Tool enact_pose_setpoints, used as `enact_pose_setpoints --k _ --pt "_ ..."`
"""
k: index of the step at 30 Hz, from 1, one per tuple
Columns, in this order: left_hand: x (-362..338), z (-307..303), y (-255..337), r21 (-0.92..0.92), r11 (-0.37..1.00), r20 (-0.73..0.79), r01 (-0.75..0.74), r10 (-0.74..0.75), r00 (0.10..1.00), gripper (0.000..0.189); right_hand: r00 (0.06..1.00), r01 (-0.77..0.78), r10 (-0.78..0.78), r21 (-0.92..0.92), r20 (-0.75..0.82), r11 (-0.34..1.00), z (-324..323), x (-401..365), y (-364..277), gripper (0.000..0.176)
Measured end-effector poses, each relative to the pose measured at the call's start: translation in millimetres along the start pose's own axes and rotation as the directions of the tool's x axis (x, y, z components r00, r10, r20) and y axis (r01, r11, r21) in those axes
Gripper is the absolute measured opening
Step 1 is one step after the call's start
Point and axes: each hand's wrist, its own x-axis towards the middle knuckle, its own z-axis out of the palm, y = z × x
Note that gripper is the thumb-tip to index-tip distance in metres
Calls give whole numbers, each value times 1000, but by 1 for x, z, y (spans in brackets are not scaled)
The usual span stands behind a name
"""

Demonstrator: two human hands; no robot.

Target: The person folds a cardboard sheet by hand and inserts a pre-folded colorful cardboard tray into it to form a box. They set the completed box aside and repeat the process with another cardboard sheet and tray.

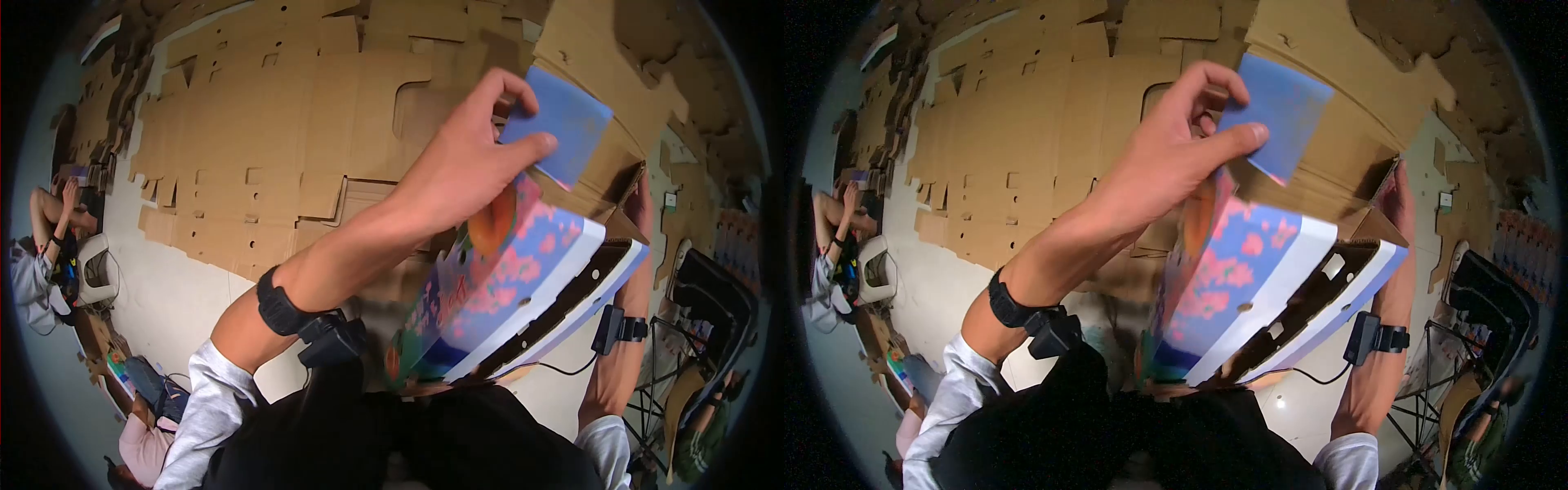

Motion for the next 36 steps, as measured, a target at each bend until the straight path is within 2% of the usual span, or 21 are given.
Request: enact_pose_setpoints --k 2,4,6,8,11,13,15,16,18,20,22,23,24,25,26,28,29,30,32,35,36 --pt "-7 0 13 -26 1000 -62 7 -9 998 55 997 26 -23 -47 73 999 0 5 -7 55" --pt "-8 0 13 -189 982 -190 6 -42 981 62 990 69 -55 -105 130 992 6 21 -11 51" --pt "-8 -12 7 -343 939 -279 14 -115 953 62 984 176 -167 -202 63 964 24 38 -8 51" --pt "-6 -36 5 -414 909 -257 43 -162 953 61 975 206 -223 -325 -18 923 60 41 -3 56" --pt "2 -75 5 -465 883 -250 64 -201 947 58 975 223 -215 -202 62 954 106 40 10 64" --pt "-2 -78 13 -487 870 -287 71 -236 928 55 988 152 -140 -262 65 953 113 56 19 65" --pt "0 -90 -2 -392 916 -362 82 -235 902 52 999 41 -43 -159 -4 986 133 46 27 56" --pt "1 -98 -15 -342 935 -400 92 -233 886 50 999 15 -8 -139 50 990 131 44 30 44" --pt "3 -123 -52 -452 892 -355 3 -183 917 38 986 -42 57 -102 154 994 107 53 38 22" --pt "3 -124 -57 -537 843 -352 -29 -193 916 27 963 -26 -5 112 269 993 65 71 54 8" --pt "-1 -110 -41 -594 804 -389 -11 -275 879 19 996 -31 11 240 84 970 74 57 54 17" --pt "-1 -110 -43 -583 813 -296 -11 -200 934 18 980 -87 62 124 190 988 105 35 42 26" --pt "-2 -110 -46 -570 821 -196 -12 -122 973 17 981 -92 80 61 178 994 101 37 42 28" --pt "0 -119 -52 -436 900 -158 9 -86 984 16 982 -97 96 -1 161 995 93 40 41 31" --pt "-1 -124 -55 -405 912 -125 62 -122 985 15 984 -102 110 -62 143 993 88 41 40 34" --pt "-5 -123 -47 -339 926 -58 167 -197 979 14 984 -69 118 -325 133 943 102 32 43 24" --pt "-4 -126 -51 -302 940 -39 160 -179 983 16 981 -55 124 -401 147 914 100 40 45 20" --pt "-5 -121 -47 -277 942 -63 190 -215 975 18 978 -40 131 -475 160 879 98 46 46 17" --pt "-11 -106 -32 -227 942 -120 248 -280 953 23 988 -47 110 -484 104 874 102 48 48 9" --pt "-2 -96 -60 -63 975 -279 212 -221 934 29 999 -2 24 -469 40 883 90 70 75 11" --pt "0 -93 -65 -84 974 -303 210 -225 926 29 1000 9 -3 -474 14 881 90 76 84 12"
